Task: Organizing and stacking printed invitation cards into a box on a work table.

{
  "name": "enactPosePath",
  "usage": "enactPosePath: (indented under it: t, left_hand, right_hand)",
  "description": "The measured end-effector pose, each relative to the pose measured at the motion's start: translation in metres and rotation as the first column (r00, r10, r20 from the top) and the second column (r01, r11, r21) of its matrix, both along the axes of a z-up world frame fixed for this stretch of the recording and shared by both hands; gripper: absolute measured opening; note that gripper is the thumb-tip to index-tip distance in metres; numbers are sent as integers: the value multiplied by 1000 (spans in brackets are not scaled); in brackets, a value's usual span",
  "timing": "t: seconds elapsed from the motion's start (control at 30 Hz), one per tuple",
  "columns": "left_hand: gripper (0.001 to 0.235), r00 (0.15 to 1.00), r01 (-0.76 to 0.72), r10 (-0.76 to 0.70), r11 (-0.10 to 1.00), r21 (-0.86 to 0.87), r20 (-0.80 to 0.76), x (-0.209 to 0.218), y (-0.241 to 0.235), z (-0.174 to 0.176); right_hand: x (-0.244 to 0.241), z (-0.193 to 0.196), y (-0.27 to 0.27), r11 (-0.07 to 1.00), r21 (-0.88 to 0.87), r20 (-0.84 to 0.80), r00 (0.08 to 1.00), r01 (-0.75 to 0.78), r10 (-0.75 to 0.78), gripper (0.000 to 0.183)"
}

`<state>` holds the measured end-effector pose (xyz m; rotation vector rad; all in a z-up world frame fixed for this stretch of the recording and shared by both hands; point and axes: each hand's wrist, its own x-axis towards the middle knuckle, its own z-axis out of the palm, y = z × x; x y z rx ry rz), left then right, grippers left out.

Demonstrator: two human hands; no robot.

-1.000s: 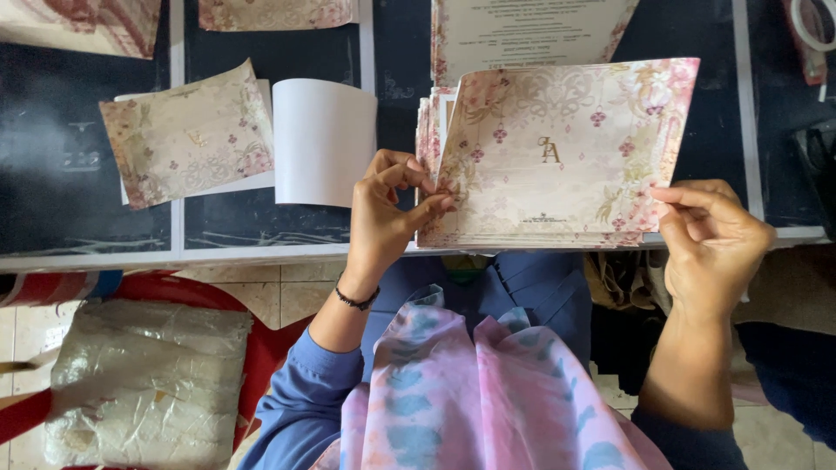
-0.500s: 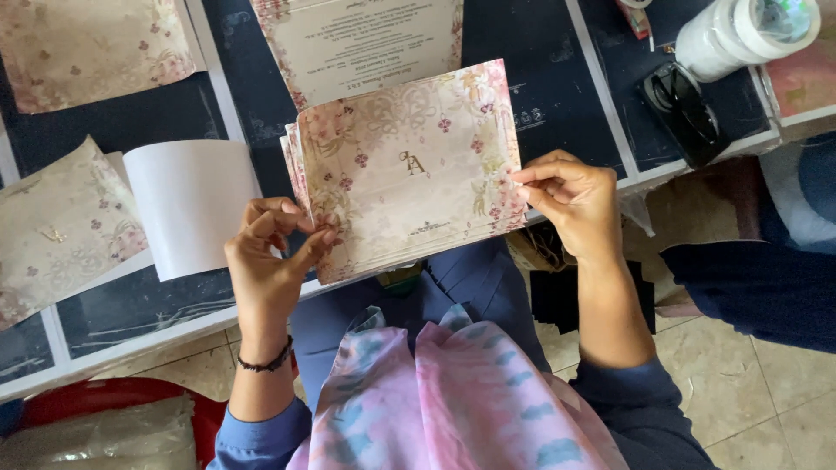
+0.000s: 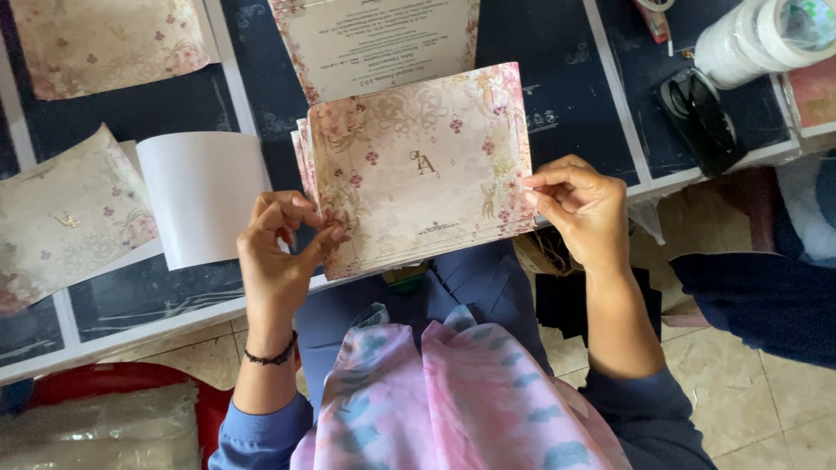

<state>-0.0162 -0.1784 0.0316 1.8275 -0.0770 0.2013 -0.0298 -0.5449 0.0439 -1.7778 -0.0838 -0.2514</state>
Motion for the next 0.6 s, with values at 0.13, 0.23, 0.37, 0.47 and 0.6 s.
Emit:
enactPosePath:
  t: [0.13, 0.23, 0.37, 0.47, 0.6]
  left_hand:
    - [46, 999, 22, -22, 1000, 2, 34, 1, -2, 14]
    - [52, 990, 130, -137, 972, 195, 23, 7, 8, 19]
    - [62, 971, 196, -239, 854, 482, 28, 19, 21, 24]
    - [70, 958, 220, -285, 792, 570, 27, 27, 23, 35]
    - [30, 941, 232, -338, 702, 673, 30, 36, 26, 42]
  right_hand:
    - [5, 2, -11, 975, -219, 53, 997, -46, 59, 26]
    - [8, 24, -11, 889, -440, -13, 991, -126, 134, 40]
    - [21, 39, -19, 702, -663, -186, 965, -261, 183, 52]
    - [34, 60, -17, 545, -770, -261, 943, -332, 205, 49]
    - [60, 65, -19, 396, -856, -173, 905, -333, 389, 46]
